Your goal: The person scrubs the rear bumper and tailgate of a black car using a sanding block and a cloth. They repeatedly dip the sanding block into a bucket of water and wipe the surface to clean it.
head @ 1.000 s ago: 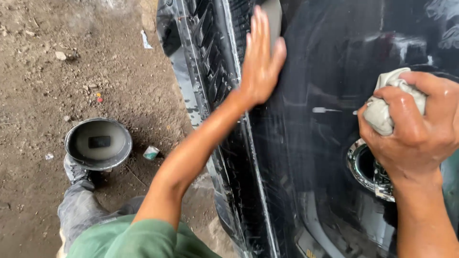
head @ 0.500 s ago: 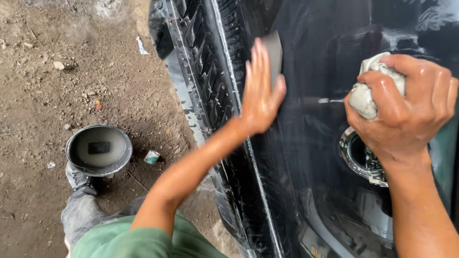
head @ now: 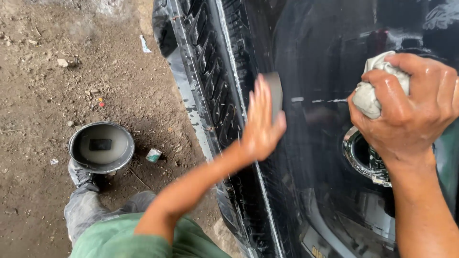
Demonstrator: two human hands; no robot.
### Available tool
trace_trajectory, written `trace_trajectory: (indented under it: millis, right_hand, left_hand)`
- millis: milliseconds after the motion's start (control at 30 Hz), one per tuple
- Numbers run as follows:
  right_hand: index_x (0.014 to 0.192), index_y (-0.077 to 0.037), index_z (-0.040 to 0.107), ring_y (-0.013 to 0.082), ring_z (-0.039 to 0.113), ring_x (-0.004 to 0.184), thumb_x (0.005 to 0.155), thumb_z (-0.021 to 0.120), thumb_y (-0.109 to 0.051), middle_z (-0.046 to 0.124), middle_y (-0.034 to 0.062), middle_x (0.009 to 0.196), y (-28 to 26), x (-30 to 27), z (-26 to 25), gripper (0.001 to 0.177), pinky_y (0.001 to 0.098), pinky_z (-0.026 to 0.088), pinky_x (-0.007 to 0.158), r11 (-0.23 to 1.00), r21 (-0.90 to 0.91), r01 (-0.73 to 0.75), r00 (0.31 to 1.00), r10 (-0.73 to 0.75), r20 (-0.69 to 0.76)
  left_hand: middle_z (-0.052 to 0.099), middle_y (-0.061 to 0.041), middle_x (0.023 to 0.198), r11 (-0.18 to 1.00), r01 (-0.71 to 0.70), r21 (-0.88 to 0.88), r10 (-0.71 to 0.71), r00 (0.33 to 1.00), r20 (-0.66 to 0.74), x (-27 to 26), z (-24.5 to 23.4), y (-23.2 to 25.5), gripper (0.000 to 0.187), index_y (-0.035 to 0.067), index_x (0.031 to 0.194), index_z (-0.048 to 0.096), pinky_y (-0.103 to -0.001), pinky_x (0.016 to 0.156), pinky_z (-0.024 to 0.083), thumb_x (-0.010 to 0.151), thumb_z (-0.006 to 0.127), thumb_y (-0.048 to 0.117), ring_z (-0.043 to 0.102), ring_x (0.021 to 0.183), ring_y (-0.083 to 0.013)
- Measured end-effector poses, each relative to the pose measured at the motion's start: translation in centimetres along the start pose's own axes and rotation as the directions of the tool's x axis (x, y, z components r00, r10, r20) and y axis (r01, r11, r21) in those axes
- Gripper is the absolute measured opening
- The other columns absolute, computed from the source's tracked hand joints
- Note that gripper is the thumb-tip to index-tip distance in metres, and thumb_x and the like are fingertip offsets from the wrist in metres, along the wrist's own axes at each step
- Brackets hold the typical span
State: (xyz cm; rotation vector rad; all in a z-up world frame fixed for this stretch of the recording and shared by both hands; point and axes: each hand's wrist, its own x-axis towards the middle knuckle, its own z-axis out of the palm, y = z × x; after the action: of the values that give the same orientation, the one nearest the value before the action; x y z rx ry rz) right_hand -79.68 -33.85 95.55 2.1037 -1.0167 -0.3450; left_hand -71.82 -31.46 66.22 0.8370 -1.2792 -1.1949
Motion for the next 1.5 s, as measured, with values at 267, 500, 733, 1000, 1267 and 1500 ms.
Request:
trace_trajectory:
  millis: [267,500,733,1000,1267,1500]
  right_hand:
    - [0.102,-0.017,0.067,0.0245,0.055,0.11,0.08,0.075,-0.007,0.059,0.0012,0.124,-0.1,0.6,0.1,0.025,0.0355,0.044,0.092,0.999,0.03,-0.027,1.0,0.027,-0.007]
    - [0.103,-0.017,0.07,0.0239,0.056,0.109,0.081,0.075,-0.004,0.059,0.0013,0.123,-0.7,1.4,-0.7,0.026,0.0346,0.044,0.092,0.998,0.04,-0.051,0.999,0.051,0.01]
    - [0.108,-0.01,0.073,0.0267,0.06,0.109,0.088,0.087,-0.003,0.059,0.0092,0.125,-0.9,1.7,-0.4,0.025,0.0346,0.051,0.089,0.985,0.151,-0.084,0.996,0.077,0.053]
    - [0.103,-0.005,0.072,0.0282,0.061,0.099,0.09,0.092,-0.017,0.061,0.0148,0.122,-1.9,3.9,-1.4,0.026,0.0363,0.054,0.084,0.976,0.193,-0.104,0.994,0.095,0.055]
    - [0.106,-0.016,0.08,0.0207,0.066,0.111,0.091,0.082,-0.016,0.07,-0.0007,0.122,-2.4,5.0,-1.9,0.015,0.034,0.048,0.097,0.978,-0.105,0.183,0.982,-0.177,0.065]
    - [0.105,-0.016,0.077,0.0193,0.066,0.113,0.093,0.08,-0.015,0.07,-0.0018,0.118,-2.1,4.4,-1.3,0.013,0.036,0.049,0.1,0.988,-0.033,0.15,0.985,-0.146,0.089]
  left_hand:
    - [-0.004,-0.034,0.17,0.998,0.061,0.036,-0.063,0.995,0.071,5.3,-2.5,-3.0,0.09,-0.013,0.16,-0.001,-0.055,0.129,0.005,0.108,0.025,0.055,-0.002,0.16,-0.0457]
    - [-0.007,-0.033,0.171,1.0,0.007,-0.011,-0.006,0.996,0.085,-4.0,0.5,-1.5,0.085,-0.014,0.16,-0.005,-0.056,0.131,0.002,0.11,0.032,0.046,-0.006,0.162,-0.0451]
    - [-0.001,-0.032,0.174,0.995,0.014,0.102,-0.009,0.999,-0.046,10.3,-2.7,-8.2,0.078,-0.012,0.162,0.003,-0.046,0.135,0.006,0.114,0.032,0.043,0.0,0.163,-0.0405]
    - [-0.011,-0.032,0.17,0.99,0.114,-0.083,-0.1,0.982,0.162,-3.4,0.8,-0.9,0.089,-0.013,0.159,-0.008,-0.055,0.128,0.002,0.107,0.026,0.051,-0.009,0.16,-0.0448]
    - [-0.005,-0.03,0.174,0.99,0.109,-0.091,-0.115,0.992,-0.06,10.1,-3.1,-3.1,0.081,-0.01,0.162,-0.001,-0.051,0.133,0.003,0.112,0.024,0.048,-0.005,0.164,-0.0407]
    - [-0.009,-0.036,0.17,0.996,0.08,-0.038,-0.072,0.981,0.183,-0.6,1.2,-2.9,0.089,-0.013,0.159,-0.007,-0.058,0.13,0.002,0.11,0.032,0.05,-0.007,0.161,-0.0484]
